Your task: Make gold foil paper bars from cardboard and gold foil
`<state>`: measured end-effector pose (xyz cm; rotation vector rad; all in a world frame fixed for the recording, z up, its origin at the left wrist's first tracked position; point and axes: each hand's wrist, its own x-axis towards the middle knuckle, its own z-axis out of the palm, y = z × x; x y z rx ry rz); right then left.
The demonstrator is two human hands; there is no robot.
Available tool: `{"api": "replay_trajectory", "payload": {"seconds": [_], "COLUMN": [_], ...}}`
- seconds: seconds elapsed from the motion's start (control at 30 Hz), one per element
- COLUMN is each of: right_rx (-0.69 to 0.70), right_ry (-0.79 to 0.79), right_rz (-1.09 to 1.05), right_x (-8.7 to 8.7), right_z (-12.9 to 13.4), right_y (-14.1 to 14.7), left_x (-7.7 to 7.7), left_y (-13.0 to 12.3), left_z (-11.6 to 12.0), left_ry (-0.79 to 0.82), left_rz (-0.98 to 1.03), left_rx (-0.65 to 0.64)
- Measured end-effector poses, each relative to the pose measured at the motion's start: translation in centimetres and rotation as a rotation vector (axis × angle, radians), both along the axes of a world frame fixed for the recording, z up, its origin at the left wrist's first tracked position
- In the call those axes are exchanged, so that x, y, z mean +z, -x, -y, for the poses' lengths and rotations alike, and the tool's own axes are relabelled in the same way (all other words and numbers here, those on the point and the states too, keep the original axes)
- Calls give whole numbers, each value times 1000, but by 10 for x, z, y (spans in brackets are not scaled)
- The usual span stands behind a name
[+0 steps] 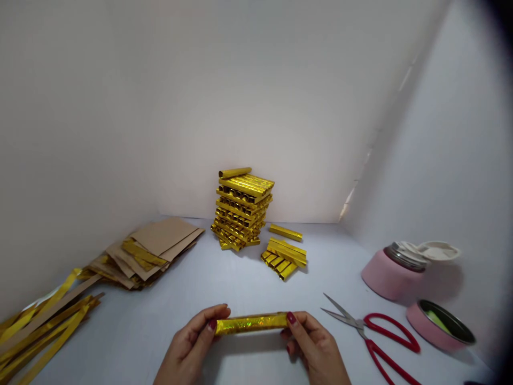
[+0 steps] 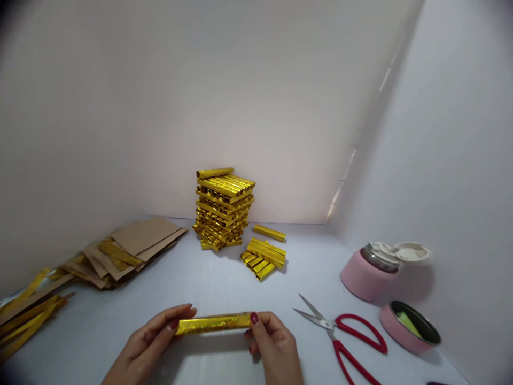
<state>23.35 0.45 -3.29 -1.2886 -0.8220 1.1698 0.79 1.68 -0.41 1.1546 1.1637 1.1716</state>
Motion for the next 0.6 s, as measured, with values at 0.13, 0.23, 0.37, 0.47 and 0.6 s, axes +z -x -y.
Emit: {"api": "replay_trajectory", "payload": {"seconds": [0.13,0.23,0.37,0.47,0.6], "right_rx": [-52,-109,-98,-126,-126], "right_ry": [18,30,50,43,47], "right_rz": [-78,-149,-185,-160,-124], "right_x": [2,6,12,15,15], "right_z": [-1,-1,2,4,3], "right_y": [0,1,5,9,10], "left_x": [-13,-18,-12,-10,-10], "left_y": [5,8,10,12,13], "left_z": [-1,-1,0,-1,0], "left_ry": [-130,-341,-601,-655,-623], "left_rz": [-81,-255,-447,-461,-422], "left_rx": [-32,4,-69,-131,-161]}}
